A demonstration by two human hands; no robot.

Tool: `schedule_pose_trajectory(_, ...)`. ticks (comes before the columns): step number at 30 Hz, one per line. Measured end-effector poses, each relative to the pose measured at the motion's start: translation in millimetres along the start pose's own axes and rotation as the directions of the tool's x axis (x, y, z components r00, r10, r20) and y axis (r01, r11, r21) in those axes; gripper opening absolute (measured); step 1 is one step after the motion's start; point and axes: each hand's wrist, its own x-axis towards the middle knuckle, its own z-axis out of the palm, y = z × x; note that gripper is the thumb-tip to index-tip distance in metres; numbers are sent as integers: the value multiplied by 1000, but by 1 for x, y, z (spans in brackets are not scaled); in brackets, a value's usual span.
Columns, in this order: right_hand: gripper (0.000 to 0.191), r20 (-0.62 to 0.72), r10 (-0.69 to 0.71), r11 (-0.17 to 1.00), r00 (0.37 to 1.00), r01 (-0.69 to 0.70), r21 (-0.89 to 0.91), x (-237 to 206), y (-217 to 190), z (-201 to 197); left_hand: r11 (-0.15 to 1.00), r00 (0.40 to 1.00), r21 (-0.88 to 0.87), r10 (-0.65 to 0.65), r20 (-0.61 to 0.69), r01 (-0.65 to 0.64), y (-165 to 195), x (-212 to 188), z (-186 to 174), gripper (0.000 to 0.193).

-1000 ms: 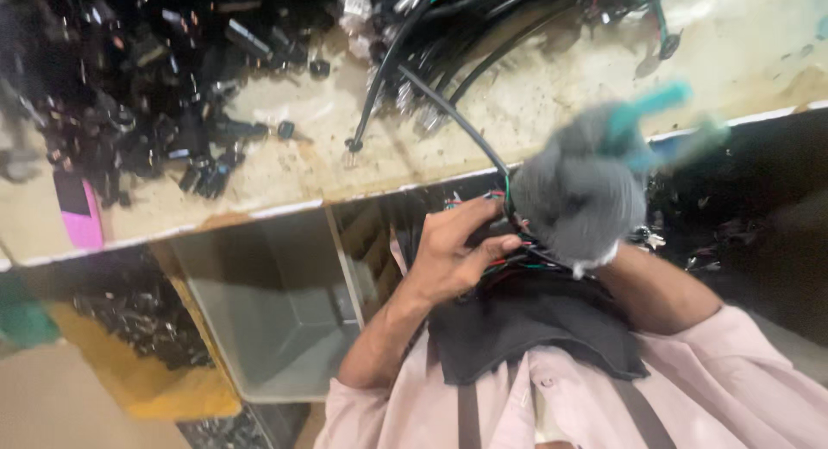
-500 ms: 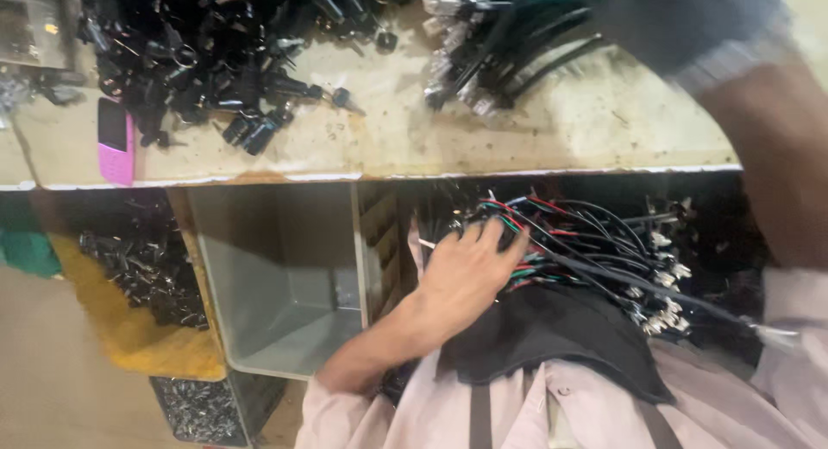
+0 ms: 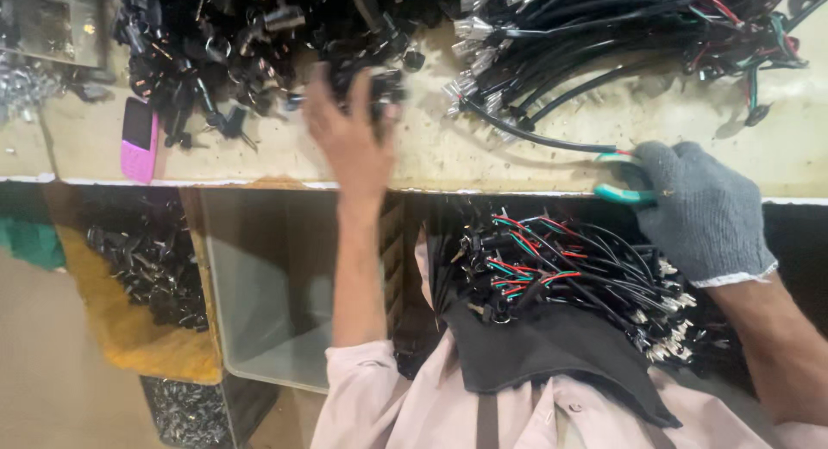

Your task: The person repeatedly picks up black wires with exposed colored ends from a pile on a workbench, trims the ends with pliers, and places the trimmed pieces into a black cloth pouch held in their lap. The process is continuous and repetitive throughout the clip.

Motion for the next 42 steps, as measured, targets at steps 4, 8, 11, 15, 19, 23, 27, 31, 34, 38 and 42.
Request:
schedule_pose_trajectory(4,34,97,31,997,995,-23,-75,-3,7,2,990,994,-102,98,39,-94,42,-13,3,50)
schedule_pose_trajectory(8,29,181,0,1000,984,-4,23,6,21,10,986,997,-151,78,-2,-77,40,1,-30,38)
schedule_pose_trajectory(11,34,74,8,982,997,-21,186,11,27,11,994,990,-104,27,-140,-42,32,18,-44,28)
schedule_pose_trajectory(15,33,6,18,975,1000,-19,223,10,26,12,981,982,148,144,-122,-126,37,51,-30,27)
schedule_pose_trajectory(19,38,-118,48,960,992,-13,281,0,26,24,979,990,172,121,-75,-107,51,74,-21,30)
schedule_pose_trajectory(23,39,-217,113,958,970,-48,282,-11,30,37,988,974,27,153,-168,-151,73,64,-50,23)
schedule_pose_trajectory(27,33,-289,137,964,948,-60,259,-15,34,44,681,984,-725,37,174,102,154,40,-50,20)
schedule_pose_trajectory(31,24,-292,99,971,951,-28,238,-14,32,52,407,628,-605,751,-205,-684,293,26,23,28)
schedule_pose_trajectory(34,22,-280,71,983,957,-20,182,-14,29,57,428,489,-402,871,-57,-810,355,27,56,26)
schedule_pose_trajectory(38,17,-355,104,983,929,-42,177,-15,22,55,495,614,-437,768,-184,-751,303,20,11,46)
schedule_pose_trajectory(42,30,-379,97,976,920,-14,217,-16,17,47,848,871,-200,476,-122,-491,155,18,-65,36)
